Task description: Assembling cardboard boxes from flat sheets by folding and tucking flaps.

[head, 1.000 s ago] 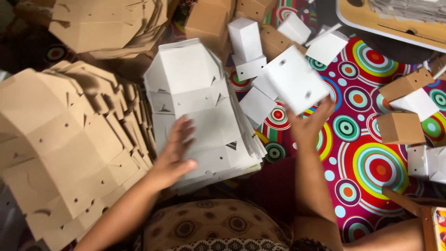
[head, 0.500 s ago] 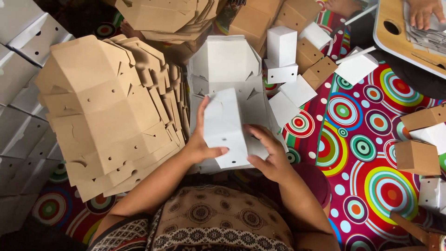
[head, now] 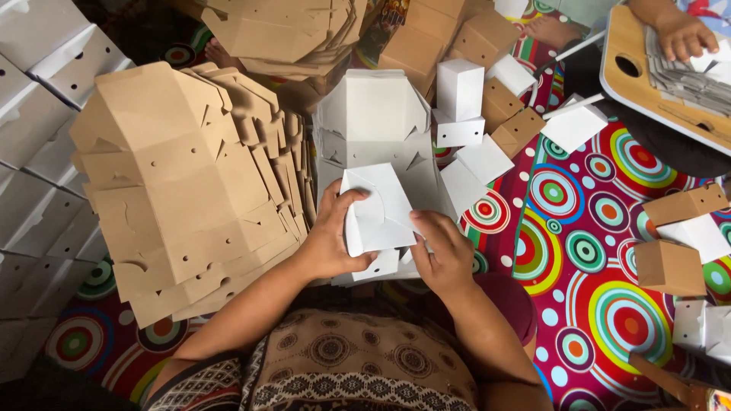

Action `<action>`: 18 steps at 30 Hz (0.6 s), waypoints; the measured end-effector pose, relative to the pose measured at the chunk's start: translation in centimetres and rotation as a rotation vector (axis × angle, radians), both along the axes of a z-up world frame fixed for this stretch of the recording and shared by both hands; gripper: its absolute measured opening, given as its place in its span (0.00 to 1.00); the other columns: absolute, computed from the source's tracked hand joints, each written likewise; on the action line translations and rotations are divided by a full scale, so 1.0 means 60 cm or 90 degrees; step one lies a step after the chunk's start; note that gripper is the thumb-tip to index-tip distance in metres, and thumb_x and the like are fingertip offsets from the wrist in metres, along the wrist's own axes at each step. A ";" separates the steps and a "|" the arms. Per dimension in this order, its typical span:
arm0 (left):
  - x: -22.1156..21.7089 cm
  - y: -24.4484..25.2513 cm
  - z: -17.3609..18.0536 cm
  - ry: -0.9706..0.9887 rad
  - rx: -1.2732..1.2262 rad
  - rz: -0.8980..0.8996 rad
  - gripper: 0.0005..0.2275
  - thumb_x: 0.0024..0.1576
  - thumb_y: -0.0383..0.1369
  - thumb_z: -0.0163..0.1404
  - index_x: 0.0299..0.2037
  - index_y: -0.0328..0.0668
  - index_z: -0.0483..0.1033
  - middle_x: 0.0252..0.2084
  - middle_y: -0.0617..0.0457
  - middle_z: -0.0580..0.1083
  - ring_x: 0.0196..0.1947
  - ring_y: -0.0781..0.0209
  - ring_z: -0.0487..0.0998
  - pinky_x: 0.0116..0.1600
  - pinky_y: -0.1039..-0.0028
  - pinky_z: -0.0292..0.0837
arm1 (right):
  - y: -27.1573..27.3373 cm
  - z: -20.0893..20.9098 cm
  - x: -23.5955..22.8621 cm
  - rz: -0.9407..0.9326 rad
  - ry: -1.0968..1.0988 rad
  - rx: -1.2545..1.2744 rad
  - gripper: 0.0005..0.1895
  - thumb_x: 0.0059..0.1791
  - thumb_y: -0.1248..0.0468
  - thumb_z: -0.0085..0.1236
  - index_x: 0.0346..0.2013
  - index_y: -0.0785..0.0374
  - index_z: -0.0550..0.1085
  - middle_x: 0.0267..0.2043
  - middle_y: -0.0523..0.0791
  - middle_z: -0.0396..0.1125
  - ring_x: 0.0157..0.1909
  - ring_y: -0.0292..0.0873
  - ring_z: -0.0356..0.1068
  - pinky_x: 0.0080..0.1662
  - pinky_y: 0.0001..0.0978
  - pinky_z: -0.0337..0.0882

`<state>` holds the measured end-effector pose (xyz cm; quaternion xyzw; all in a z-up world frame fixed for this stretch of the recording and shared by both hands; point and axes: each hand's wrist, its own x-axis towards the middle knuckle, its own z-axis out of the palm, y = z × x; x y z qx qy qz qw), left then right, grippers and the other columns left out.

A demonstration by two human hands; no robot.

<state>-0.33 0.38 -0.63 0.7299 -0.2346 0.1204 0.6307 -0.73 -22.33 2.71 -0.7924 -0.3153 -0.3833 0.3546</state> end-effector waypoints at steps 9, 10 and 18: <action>0.001 0.034 -0.018 0.171 -0.278 -0.121 0.36 0.42 0.39 0.60 0.63 0.46 0.57 0.48 0.37 0.68 0.48 0.44 0.71 0.48 0.55 0.68 | -0.073 -0.025 0.015 -0.076 0.023 0.090 0.05 0.53 0.72 0.58 0.38 0.65 0.82 0.36 0.49 0.75 0.36 0.41 0.72 0.41 0.36 0.74; 0.003 0.042 -0.008 0.258 -0.370 -0.162 0.38 0.41 0.46 0.59 0.63 0.50 0.57 0.36 0.46 0.76 0.34 0.56 0.80 0.33 0.73 0.76 | -0.093 -0.016 0.024 -0.036 0.166 0.250 0.04 0.53 0.77 0.57 0.38 0.72 0.79 0.35 0.53 0.74 0.37 0.39 0.68 0.44 0.38 0.73; 0.012 0.042 -0.041 0.568 -0.536 -0.053 0.36 0.49 0.51 0.50 0.62 0.30 0.61 0.52 0.33 0.67 0.52 0.36 0.70 0.56 0.42 0.70 | -0.013 0.035 -0.026 -0.096 0.017 -0.232 0.13 0.45 0.56 0.71 0.43 0.52 0.80 0.59 0.45 0.69 0.69 0.58 0.58 0.67 0.76 0.27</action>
